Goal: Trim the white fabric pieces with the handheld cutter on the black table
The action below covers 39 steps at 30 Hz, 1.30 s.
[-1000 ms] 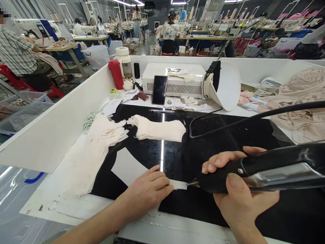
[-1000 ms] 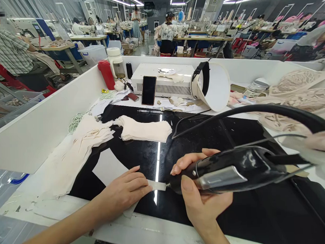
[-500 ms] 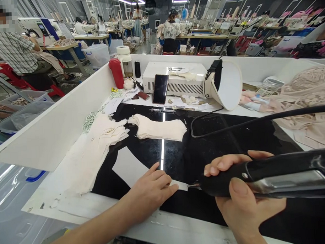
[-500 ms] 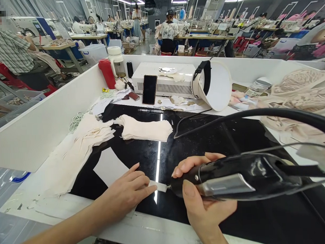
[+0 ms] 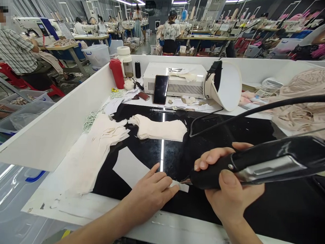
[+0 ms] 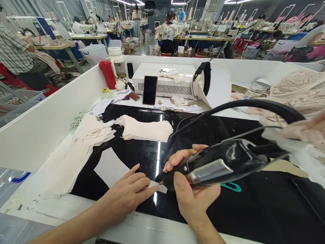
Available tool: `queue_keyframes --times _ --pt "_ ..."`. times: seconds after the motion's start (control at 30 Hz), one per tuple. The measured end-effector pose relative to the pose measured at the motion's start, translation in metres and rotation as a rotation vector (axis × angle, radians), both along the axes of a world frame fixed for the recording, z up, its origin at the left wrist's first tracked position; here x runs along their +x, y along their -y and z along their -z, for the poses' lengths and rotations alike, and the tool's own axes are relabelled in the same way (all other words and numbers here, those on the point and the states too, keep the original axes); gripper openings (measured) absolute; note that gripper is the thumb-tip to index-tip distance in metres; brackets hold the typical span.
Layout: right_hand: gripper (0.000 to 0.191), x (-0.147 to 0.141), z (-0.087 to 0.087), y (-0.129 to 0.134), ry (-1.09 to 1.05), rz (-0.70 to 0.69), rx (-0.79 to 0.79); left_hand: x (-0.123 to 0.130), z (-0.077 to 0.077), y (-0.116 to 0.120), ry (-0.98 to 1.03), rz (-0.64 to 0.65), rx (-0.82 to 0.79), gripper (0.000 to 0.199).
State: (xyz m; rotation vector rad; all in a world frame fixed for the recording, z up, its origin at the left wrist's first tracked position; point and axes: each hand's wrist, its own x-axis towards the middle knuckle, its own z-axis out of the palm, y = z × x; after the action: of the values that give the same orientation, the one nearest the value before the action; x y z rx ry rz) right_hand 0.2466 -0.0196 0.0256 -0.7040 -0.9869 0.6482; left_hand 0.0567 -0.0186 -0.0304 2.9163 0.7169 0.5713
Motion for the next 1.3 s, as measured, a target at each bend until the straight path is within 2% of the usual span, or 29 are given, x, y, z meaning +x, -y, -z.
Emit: queue_keyframes --times 0.13,0.33,0.53,0.77,1.03,1.17,1.3 --pt "0.041 -0.001 0.004 0.000 0.010 -0.038 -0.003 0.001 -0.001 0.000 0.000 0.001 -0.008 0.028" --pt "0.038 0.000 0.002 0.002 0.028 -0.017 -0.030 0.000 -0.001 -0.001 0.009 0.000 0.014 0.027" --pt "0.041 0.007 -0.003 0.005 0.016 0.075 -0.004 0.001 0.000 0.000 0.037 0.005 0.014 0.029" --pt "0.039 0.008 0.002 0.006 0.028 0.048 -0.011 -0.003 0.002 -0.001 0.008 0.010 -0.020 0.030" --pt "0.040 0.004 -0.005 0.010 -0.022 0.007 0.014 -0.007 0.004 -0.001 0.010 0.020 -0.035 0.028" --pt "0.042 0.001 -0.001 0.014 0.018 -0.073 0.015 -0.006 0.003 -0.001 0.013 0.015 -0.043 0.027" --pt "0.042 -0.003 0.005 0.014 0.028 -0.084 0.021 -0.006 0.000 -0.001 -0.004 0.028 -0.058 0.029"
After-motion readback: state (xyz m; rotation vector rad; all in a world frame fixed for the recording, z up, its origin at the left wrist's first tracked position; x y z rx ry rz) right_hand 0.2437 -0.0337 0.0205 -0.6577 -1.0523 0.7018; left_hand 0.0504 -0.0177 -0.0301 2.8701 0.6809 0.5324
